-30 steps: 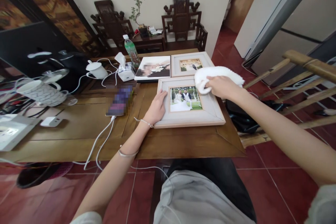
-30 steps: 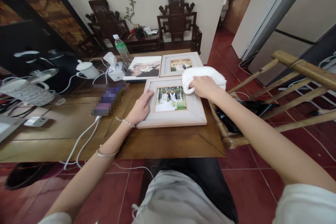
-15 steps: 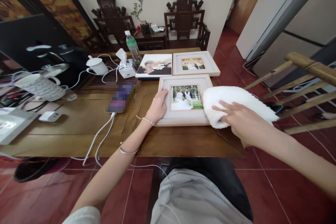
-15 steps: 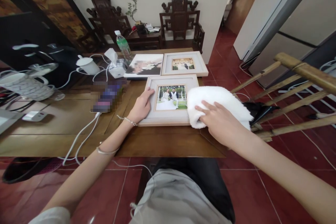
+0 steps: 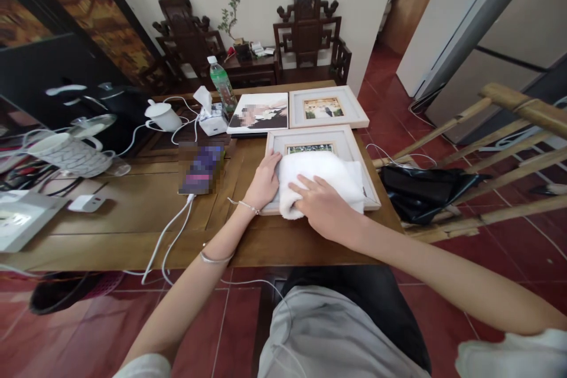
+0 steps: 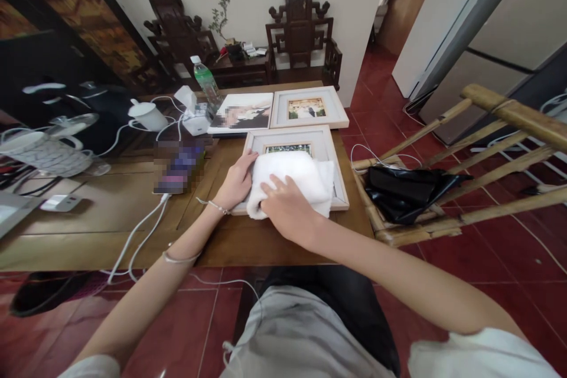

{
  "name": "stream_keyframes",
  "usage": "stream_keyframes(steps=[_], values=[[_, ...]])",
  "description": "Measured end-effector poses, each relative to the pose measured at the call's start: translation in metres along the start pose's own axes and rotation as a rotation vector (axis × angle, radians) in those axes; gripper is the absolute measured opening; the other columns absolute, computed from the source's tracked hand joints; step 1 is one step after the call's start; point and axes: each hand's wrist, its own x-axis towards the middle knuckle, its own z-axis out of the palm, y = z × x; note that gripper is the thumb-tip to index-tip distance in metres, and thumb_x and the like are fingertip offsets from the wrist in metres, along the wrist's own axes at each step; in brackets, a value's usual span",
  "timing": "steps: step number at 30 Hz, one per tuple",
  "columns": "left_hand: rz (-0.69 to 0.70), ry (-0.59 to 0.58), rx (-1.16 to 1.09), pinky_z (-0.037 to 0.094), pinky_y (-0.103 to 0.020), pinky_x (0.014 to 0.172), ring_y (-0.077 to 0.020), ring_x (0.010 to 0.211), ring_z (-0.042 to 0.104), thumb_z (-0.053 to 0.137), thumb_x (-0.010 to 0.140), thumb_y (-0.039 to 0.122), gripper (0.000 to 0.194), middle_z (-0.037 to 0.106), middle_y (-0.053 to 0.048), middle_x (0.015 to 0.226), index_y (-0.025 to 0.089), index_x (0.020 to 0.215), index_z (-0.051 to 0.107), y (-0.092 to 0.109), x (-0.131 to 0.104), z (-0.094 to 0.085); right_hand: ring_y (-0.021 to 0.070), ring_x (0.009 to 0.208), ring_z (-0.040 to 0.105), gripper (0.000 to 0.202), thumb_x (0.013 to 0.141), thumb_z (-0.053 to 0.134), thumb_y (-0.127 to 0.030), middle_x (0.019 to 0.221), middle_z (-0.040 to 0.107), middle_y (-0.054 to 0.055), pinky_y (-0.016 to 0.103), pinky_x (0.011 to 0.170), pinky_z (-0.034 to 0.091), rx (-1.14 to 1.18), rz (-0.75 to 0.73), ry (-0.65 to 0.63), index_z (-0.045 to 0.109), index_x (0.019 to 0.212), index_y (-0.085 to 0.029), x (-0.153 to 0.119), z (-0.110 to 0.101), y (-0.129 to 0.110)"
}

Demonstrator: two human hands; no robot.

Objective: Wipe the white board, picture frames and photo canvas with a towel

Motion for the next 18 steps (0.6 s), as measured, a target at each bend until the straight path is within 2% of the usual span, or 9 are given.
stream_keyframes(steps=[4, 10, 13, 15, 18], values=[[0.017, -0.013, 0.028, 0.03, -0.052, 0.12, -0.0278, 0.144, 0.038, 0.04, 0.077, 0.0, 0.06, 0.057, -0.013, 0.141, 0.013, 0.133, 0.054, -0.002, 0.0, 0.0, 0.0322, 0.136, 0.046, 0.033, 0.087, 0.048, -0.002, 0.137, 0.061, 0.013, 0.049, 0.104, 0.04, -0.044, 0.047, -0.012, 0.075, 0.098, -0.015, -0.01, -0.003, 0.004], [0.03, -0.01, 0.018, 0.03, -0.053, 0.12, -0.0298, 0.143, 0.038, 0.042, 0.077, -0.001, 0.056, 0.055, -0.017, 0.142, 0.009, 0.129, 0.058, -0.007, 0.001, 0.004, 0.034, 0.131, 0.051, 0.03, 0.081, 0.053, -0.001, 0.134, 0.063, 0.013, 0.053, 0.102, 0.041, -0.254, 0.277, -0.066, 0.078, 0.087, -0.018, -0.081, -0.017, 0.03], [0.037, 0.008, 0.016, 0.03, -0.054, 0.12, -0.0301, 0.143, 0.038, 0.042, 0.077, -0.001, 0.056, 0.055, -0.017, 0.142, 0.009, 0.129, 0.059, -0.009, 0.0, 0.006, 0.0319, 0.13, 0.051, 0.036, 0.076, 0.051, 0.002, 0.135, 0.063, 0.01, 0.05, 0.102, 0.042, -0.311, 0.303, -0.041, 0.078, 0.087, -0.019, -0.107, -0.02, 0.049], [0.037, 0.013, 0.018, 0.031, -0.055, 0.119, -0.0298, 0.143, 0.039, 0.042, 0.077, 0.0, 0.056, 0.056, -0.015, 0.141, 0.01, 0.129, 0.059, -0.008, 0.0, 0.006, 0.03, 0.131, 0.051, 0.041, 0.073, 0.049, 0.003, 0.138, 0.061, 0.009, 0.047, 0.102, 0.043, -0.308, 0.298, -0.013, 0.077, 0.094, -0.019, -0.107, -0.022, 0.064], [0.028, 0.002, 0.029, 0.031, -0.053, 0.12, -0.03, 0.143, 0.039, 0.042, 0.078, 0.001, 0.054, 0.056, -0.016, 0.141, 0.01, 0.128, 0.06, -0.007, 0.0, 0.005, 0.0303, 0.134, 0.047, 0.044, 0.075, 0.048, 0.001, 0.145, 0.054, 0.009, 0.049, 0.105, 0.039, -0.303, 0.306, 0.042, 0.075, 0.105, -0.017, -0.077, -0.021, 0.087]])
